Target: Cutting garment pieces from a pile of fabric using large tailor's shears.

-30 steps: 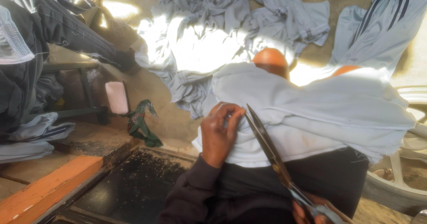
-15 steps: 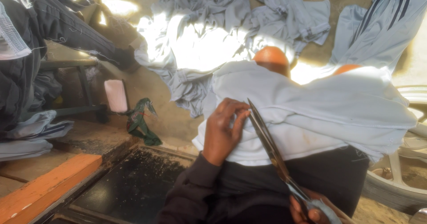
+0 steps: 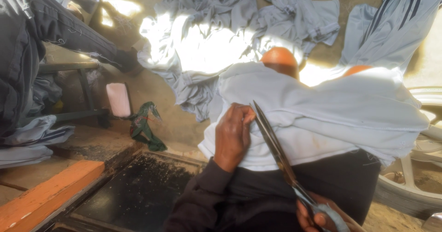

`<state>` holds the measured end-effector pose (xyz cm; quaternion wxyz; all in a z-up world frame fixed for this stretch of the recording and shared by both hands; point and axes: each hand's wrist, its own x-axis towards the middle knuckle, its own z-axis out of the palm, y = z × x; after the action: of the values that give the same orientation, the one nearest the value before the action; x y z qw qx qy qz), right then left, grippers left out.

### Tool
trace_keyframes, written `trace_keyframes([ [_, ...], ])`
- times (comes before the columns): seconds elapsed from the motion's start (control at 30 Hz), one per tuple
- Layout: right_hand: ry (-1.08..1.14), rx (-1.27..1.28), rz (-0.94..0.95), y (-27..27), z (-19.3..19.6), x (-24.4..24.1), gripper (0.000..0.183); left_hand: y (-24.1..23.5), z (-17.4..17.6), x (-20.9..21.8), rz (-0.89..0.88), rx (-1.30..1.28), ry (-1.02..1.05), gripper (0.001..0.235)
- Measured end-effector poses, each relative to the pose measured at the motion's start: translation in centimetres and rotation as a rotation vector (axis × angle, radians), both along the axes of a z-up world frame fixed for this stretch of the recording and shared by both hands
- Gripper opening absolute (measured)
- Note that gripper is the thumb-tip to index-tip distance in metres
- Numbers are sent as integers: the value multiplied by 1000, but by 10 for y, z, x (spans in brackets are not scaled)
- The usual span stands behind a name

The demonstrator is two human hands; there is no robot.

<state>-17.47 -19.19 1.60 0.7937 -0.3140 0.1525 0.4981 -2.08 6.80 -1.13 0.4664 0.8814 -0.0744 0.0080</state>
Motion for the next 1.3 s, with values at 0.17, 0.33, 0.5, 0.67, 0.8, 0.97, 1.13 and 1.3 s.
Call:
trace_keyframes([
  [0.17, -31, 23, 85, -4, -22, -6, 56, 0, 0, -1, 4, -4, 10, 26],
  [0.33, 54, -199, 180, -5, -29, -14, 57, 1, -2, -2, 5, -17, 11, 26],
  [0.5, -168, -185, -42, -14, -13, 3, 55, 12, -6, 1, 226, -323, 120, 29],
  [0.67, -172, -52, -183, -19, -5, 21, 57, 15, 35, 12, 72, 15, -119, 17],
  [0.8, -252, -66, -164, -12, 5, 36, 58, 7, 29, -2, -56, 74, 25, 41],
  [0.97, -365, -459, -194, 24, 20, 66, 29, 4, 17, -22, -46, 138, 73, 58],
  [1.13, -642, -777, -210, 64, 21, 128, 31, 2, 21, -20, -50, 112, -6, 46],
  [1.3, -766, -858, -378, 68, 5, 152, 27, 5, 12, -28, 36, 178, 142, 55],
])
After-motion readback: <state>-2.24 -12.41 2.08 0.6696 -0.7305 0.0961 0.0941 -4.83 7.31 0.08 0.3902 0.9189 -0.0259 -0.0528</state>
